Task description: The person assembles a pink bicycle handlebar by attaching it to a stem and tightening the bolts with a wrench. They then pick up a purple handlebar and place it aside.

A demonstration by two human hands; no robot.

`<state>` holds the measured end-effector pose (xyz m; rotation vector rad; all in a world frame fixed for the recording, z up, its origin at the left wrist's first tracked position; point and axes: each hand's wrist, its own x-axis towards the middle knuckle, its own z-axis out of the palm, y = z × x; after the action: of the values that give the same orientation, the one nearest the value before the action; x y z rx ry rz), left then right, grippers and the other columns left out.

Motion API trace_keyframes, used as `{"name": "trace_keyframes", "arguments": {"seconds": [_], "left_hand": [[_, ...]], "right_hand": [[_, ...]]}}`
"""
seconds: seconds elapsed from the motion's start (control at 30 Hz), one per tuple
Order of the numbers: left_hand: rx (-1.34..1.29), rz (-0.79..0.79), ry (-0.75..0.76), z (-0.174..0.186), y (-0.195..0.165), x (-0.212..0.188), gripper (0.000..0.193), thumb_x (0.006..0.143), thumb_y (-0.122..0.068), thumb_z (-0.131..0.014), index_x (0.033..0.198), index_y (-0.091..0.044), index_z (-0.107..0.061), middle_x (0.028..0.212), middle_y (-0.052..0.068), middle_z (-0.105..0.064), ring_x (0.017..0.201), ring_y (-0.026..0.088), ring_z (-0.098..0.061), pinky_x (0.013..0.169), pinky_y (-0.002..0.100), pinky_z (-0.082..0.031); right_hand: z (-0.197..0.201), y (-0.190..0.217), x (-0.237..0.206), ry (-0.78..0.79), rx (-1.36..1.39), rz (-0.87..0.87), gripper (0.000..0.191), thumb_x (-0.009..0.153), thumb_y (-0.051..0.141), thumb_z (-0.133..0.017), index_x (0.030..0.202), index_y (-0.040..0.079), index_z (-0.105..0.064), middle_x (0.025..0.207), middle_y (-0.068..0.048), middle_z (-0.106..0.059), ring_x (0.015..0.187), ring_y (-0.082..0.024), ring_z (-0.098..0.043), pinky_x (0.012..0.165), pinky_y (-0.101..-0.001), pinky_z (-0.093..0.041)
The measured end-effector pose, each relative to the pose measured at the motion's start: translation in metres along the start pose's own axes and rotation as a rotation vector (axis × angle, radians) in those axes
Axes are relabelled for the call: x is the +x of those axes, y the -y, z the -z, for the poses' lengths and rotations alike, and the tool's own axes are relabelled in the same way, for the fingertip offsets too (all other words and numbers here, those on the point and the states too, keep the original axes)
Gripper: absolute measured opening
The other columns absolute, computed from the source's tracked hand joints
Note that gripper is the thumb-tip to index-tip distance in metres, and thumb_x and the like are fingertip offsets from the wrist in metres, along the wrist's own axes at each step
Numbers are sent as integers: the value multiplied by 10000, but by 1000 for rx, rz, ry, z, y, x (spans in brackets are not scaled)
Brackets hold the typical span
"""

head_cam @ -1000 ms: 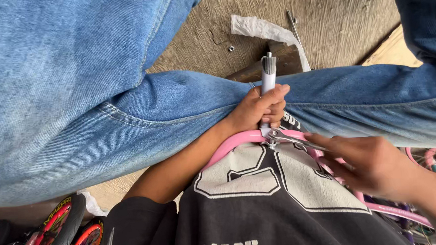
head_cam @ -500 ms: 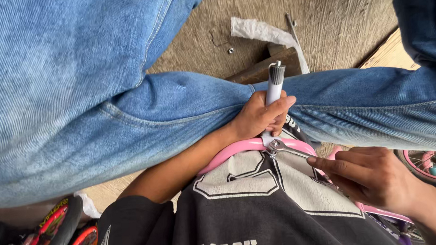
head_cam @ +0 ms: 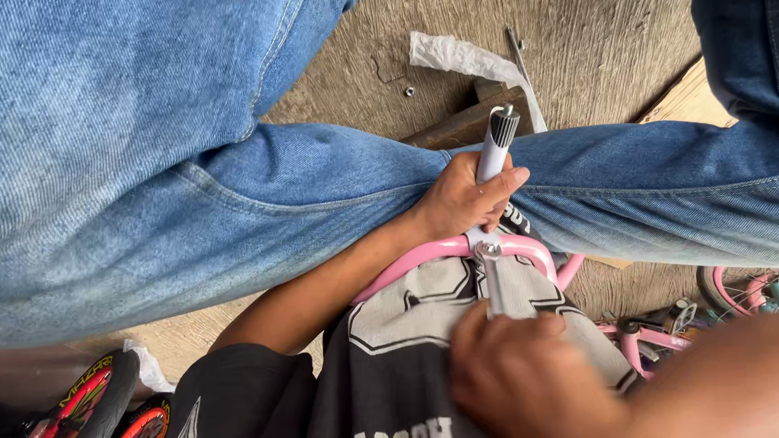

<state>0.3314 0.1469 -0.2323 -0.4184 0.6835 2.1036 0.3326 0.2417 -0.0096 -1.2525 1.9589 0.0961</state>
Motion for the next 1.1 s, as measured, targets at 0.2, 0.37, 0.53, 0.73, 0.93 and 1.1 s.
{"name": "trace_keyframes", "arguments": {"seconds": [0.2,0.37,0.53,0.73,0.93,1.1], "left_hand": [[-94,26,-12,5,6,1,292,1043,-208,-633,825,-79,-489,618,-14,-478,471,54,-423,428,261,-404],[-128,39,-19,7,4,0,319,1046,-224,-624,799,-90,-473,596,-1,-479,458,61,-415,434,282,-437],[-217,147,-25,6,0,-1,316,1034,-224,-618,791,-91,-467,601,-15,-452,468,62,-408,452,295,-450],[-215,129,-3,2,-1,-6,328,1056,-239,-612,803,-101,-457,606,-24,-431,471,60,-395,460,279,-426],[-239,124,38,4,1,-5,330,1058,-231,-618,804,-110,-447,619,-30,-432,472,50,-388,447,258,-378],[-243,130,22,4,1,-8,332,1057,-232,-620,800,-111,-449,612,-30,-432,471,51,-392,444,265,-385]], "right_hand": [[39,-34,32,298,181,106,422,877,171,-603,1143,-154,-644,646,-134,-649,516,-258,-652,438,-397,-516],[9,-132,-46,-262,659,-118,537,793,189,-645,1307,38,-644,926,-48,-694,849,-269,-711,692,-394,-559],[-69,-129,-48,-304,632,-257,387,795,94,-648,1178,41,-651,909,-148,-655,924,-370,-653,817,-453,-508],[-90,-125,-29,-245,718,-320,115,885,194,-671,945,102,-638,876,-86,-644,985,-294,-631,906,-434,-471],[-93,-147,3,-192,737,-117,141,870,218,-623,851,80,-644,743,-108,-583,848,-299,-595,1065,-562,-385],[-100,-161,27,-206,807,36,255,911,328,-618,847,81,-627,750,-94,-582,831,-317,-587,1028,-525,-404]]}}
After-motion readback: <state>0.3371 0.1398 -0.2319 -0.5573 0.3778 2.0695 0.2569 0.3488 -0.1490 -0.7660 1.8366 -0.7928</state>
